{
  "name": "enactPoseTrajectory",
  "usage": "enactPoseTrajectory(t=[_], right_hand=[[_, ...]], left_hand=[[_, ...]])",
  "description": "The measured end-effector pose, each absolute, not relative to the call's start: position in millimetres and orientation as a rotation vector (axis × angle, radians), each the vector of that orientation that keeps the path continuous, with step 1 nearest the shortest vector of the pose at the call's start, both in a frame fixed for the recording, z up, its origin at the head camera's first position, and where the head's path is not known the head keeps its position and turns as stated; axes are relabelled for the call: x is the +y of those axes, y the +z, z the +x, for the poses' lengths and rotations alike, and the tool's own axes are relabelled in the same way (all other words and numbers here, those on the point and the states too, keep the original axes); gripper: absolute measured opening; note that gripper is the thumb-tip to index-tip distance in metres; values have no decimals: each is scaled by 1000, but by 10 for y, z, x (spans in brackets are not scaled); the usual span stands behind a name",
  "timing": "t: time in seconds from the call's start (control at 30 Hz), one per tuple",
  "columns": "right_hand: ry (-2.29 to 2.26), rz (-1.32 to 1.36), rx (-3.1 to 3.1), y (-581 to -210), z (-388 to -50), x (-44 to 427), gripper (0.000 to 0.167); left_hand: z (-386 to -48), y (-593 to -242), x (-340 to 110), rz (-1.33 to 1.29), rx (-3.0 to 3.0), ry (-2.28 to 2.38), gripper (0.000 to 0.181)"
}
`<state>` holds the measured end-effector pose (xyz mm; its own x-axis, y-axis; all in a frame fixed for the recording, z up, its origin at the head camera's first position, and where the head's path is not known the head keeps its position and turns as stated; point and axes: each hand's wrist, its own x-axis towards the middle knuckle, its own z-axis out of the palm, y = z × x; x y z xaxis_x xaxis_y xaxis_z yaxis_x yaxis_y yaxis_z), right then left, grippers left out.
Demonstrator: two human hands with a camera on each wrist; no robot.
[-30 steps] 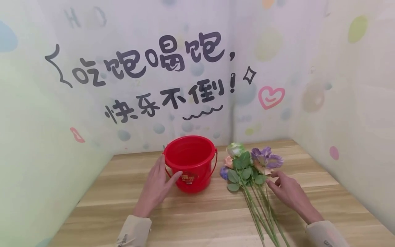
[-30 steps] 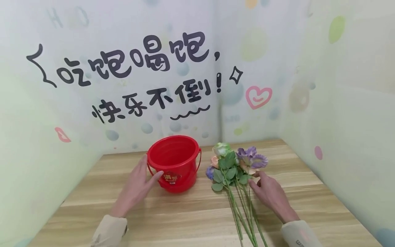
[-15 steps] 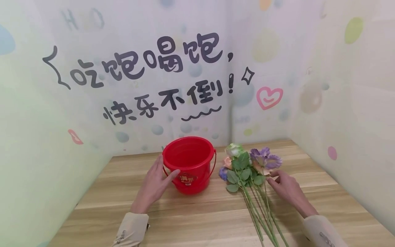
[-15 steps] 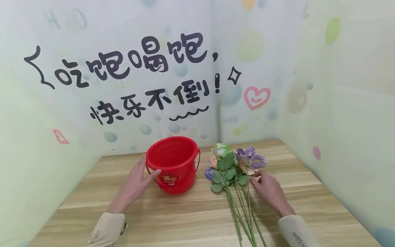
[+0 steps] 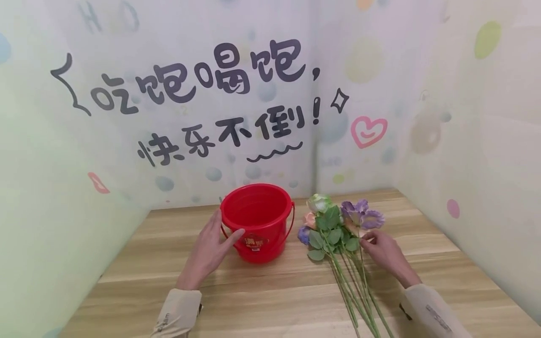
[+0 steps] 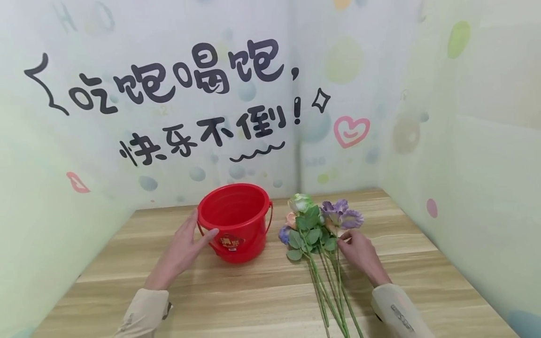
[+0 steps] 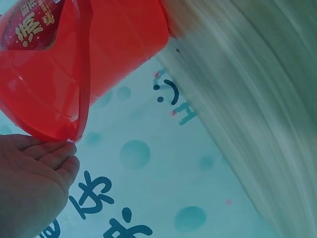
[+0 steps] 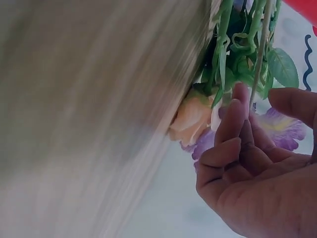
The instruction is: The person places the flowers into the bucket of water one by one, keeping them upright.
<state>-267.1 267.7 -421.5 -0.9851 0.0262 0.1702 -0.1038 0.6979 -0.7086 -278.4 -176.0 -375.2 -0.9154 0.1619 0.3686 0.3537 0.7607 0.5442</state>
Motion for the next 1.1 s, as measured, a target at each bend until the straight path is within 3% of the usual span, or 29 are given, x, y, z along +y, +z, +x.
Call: enactPoseTrajectory(t=[0.47,1.1], right_hand=[[1303,149,-2706,-4148,-2714,2634,15],[1366,207,-2485,-3757,-2635,2600,24]], left_hand=[[-2795,-3752,-1760,-412,-2622,-921,101],[-2780,-3766,-1767,-412,-2616,-924,101]])
